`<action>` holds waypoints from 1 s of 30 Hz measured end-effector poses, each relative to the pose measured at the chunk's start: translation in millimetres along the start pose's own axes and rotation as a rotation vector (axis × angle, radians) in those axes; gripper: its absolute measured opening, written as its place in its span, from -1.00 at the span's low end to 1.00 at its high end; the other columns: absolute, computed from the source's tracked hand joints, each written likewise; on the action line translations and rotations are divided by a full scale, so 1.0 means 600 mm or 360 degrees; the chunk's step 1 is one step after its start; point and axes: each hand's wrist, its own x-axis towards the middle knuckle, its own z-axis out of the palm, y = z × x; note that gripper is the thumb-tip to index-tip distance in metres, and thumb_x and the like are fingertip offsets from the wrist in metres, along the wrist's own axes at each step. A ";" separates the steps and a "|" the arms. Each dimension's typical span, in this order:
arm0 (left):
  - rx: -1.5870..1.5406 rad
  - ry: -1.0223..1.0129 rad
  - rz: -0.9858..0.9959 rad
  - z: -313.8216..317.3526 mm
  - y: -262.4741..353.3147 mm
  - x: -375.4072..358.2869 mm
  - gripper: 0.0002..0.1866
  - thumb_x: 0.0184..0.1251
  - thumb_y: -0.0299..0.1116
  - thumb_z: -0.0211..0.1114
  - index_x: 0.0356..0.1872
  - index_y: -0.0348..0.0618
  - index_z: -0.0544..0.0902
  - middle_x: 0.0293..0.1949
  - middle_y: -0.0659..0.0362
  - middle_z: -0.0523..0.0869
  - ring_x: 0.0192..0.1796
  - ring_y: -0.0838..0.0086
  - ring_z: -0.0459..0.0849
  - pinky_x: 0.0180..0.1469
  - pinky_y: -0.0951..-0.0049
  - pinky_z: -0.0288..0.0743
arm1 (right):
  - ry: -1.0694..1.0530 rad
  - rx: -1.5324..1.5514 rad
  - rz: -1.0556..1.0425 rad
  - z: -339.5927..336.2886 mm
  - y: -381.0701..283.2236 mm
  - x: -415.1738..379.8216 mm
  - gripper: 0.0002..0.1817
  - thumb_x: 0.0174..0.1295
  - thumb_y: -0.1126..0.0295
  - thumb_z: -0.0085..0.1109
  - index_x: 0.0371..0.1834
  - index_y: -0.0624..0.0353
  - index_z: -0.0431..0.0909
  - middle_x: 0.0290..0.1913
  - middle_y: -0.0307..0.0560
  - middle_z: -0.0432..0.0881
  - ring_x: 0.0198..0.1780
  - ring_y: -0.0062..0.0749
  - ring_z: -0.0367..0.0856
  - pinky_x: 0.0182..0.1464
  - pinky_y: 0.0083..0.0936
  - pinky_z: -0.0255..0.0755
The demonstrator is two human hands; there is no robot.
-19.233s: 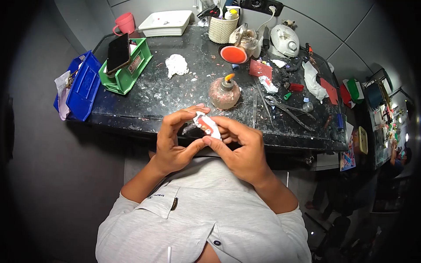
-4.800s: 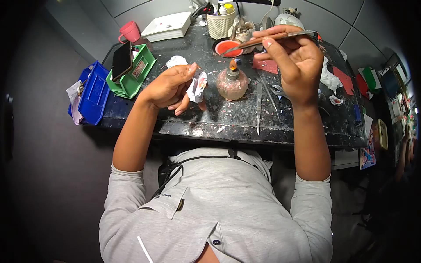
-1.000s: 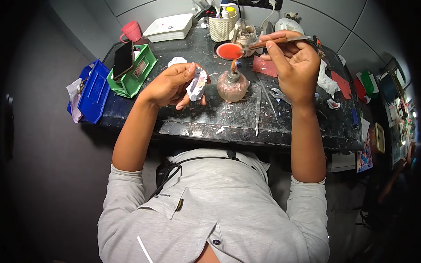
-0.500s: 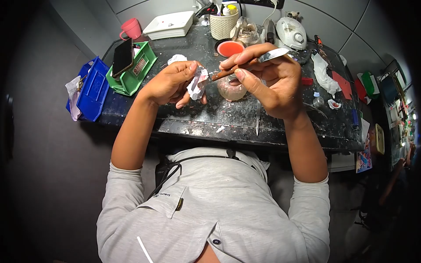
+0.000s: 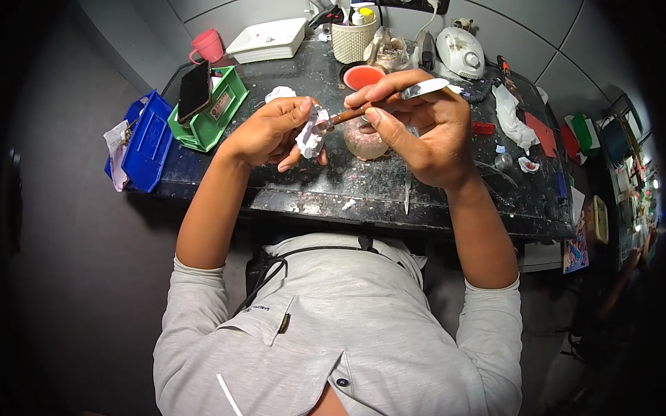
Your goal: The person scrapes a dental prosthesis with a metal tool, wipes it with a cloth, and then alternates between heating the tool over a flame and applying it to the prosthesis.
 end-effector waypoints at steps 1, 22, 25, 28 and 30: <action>0.0006 0.0007 -0.0005 0.000 0.001 0.000 -0.55 0.68 0.03 -0.12 -0.10 -0.17 0.50 -0.36 -0.11 0.79 -0.80 0.54 0.51 -0.82 0.66 0.13 | -0.0022 0.0007 -0.0008 -0.001 0.000 0.000 -0.80 0.27 0.74 0.14 -0.05 0.43 0.52 -0.08 0.22 0.72 0.01 -0.16 0.77 0.13 -0.31 0.69; 0.0027 0.0009 -0.0012 -0.002 -0.002 0.002 -0.56 0.68 0.03 -0.10 -0.13 -0.16 0.52 -0.36 -0.11 0.80 -0.79 0.55 0.53 -0.80 0.66 0.16 | 0.0028 -0.0064 -0.0035 0.003 -0.004 0.000 -0.82 0.29 0.71 0.16 -0.05 0.45 0.53 -0.10 0.19 0.72 -0.05 -0.22 0.78 0.08 -0.35 0.71; 0.0039 -0.0005 0.0001 -0.003 -0.003 0.002 -0.56 0.68 0.03 -0.10 -0.13 -0.16 0.52 -0.36 -0.12 0.79 -0.79 0.55 0.53 -0.81 0.67 0.15 | 0.0040 -0.0102 -0.0037 0.002 -0.002 0.001 -0.81 0.29 0.71 0.18 -0.05 0.45 0.53 -0.11 0.18 0.73 -0.05 -0.23 0.79 0.08 -0.37 0.70; 0.0029 0.0008 -0.0007 -0.001 -0.001 0.002 -0.56 0.68 0.03 -0.11 -0.14 -0.16 0.52 -0.36 -0.12 0.79 -0.79 0.55 0.53 -0.81 0.67 0.14 | 0.0033 -0.0135 -0.0037 0.003 -0.003 -0.001 -0.81 0.29 0.70 0.19 -0.05 0.44 0.54 -0.11 0.17 0.74 -0.04 -0.24 0.79 0.08 -0.39 0.69; 0.0033 0.0006 -0.0006 -0.002 -0.002 0.002 -0.55 0.68 0.03 -0.11 -0.14 -0.16 0.52 -0.36 -0.12 0.79 -0.79 0.55 0.53 -0.81 0.67 0.14 | 0.0009 -0.0103 -0.0012 0.004 -0.003 -0.002 -0.81 0.29 0.69 0.20 -0.04 0.44 0.54 -0.11 0.17 0.74 -0.04 -0.25 0.79 0.08 -0.39 0.69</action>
